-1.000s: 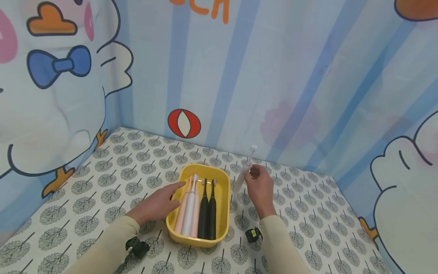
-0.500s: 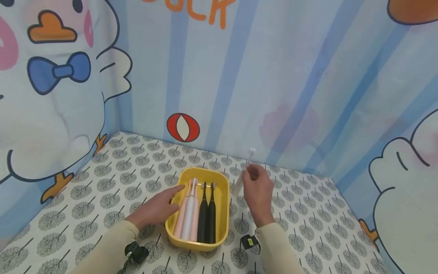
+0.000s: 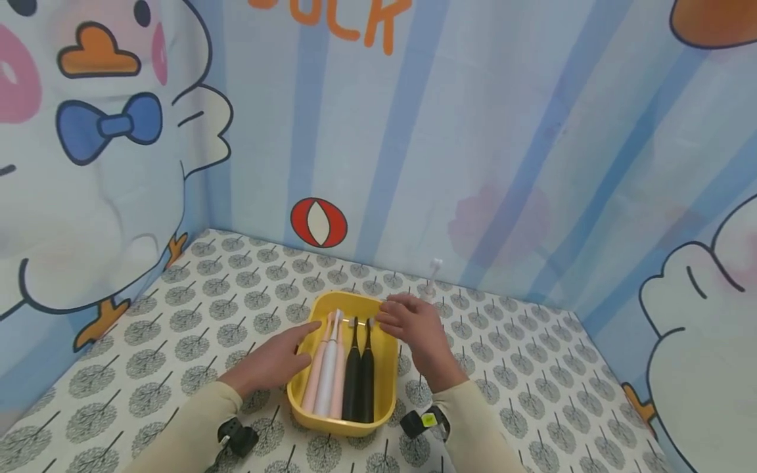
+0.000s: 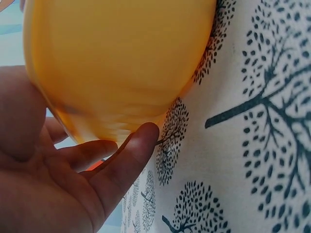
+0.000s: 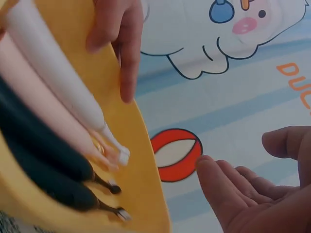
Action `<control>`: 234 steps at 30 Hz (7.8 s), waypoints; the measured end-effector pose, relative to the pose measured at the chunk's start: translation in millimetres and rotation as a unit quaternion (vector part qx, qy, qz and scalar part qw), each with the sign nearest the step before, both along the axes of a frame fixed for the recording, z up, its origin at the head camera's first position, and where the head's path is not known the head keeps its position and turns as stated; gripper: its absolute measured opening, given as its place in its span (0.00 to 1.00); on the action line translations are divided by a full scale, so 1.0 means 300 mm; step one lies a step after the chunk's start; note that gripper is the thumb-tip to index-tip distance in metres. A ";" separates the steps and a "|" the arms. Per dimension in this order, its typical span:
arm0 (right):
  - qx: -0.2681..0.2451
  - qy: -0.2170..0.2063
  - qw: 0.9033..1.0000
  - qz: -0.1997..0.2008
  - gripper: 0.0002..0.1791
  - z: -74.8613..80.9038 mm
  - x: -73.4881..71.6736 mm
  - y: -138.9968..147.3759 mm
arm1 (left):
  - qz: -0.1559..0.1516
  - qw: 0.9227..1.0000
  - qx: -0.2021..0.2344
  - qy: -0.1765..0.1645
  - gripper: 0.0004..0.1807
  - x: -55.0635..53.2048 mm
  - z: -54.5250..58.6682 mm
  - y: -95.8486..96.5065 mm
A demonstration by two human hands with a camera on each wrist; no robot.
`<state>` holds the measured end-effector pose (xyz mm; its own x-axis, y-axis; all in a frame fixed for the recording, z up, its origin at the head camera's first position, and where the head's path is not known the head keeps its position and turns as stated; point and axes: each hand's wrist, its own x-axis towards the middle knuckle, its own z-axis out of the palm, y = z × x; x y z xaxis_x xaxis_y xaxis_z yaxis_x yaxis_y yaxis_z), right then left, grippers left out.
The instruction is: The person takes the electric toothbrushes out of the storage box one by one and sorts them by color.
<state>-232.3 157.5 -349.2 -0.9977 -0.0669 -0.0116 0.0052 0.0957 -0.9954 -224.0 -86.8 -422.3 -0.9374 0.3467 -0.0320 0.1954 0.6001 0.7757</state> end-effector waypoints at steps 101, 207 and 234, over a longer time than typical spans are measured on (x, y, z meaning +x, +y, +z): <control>0.035 -0.190 0.961 0.197 0.17 -0.108 -0.091 -0.143 | 0.001 0.999 -0.014 0.051 0.34 -0.018 0.004 -0.002; 0.350 0.094 0.913 -0.188 0.20 -0.151 0.091 0.137 | 0.016 1.000 0.001 0.011 0.33 -0.010 -0.011 -0.003; 0.257 0.092 0.943 -0.188 0.14 0.006 0.187 0.099 | 0.016 1.000 0.003 0.000 0.32 -0.010 -0.010 -0.001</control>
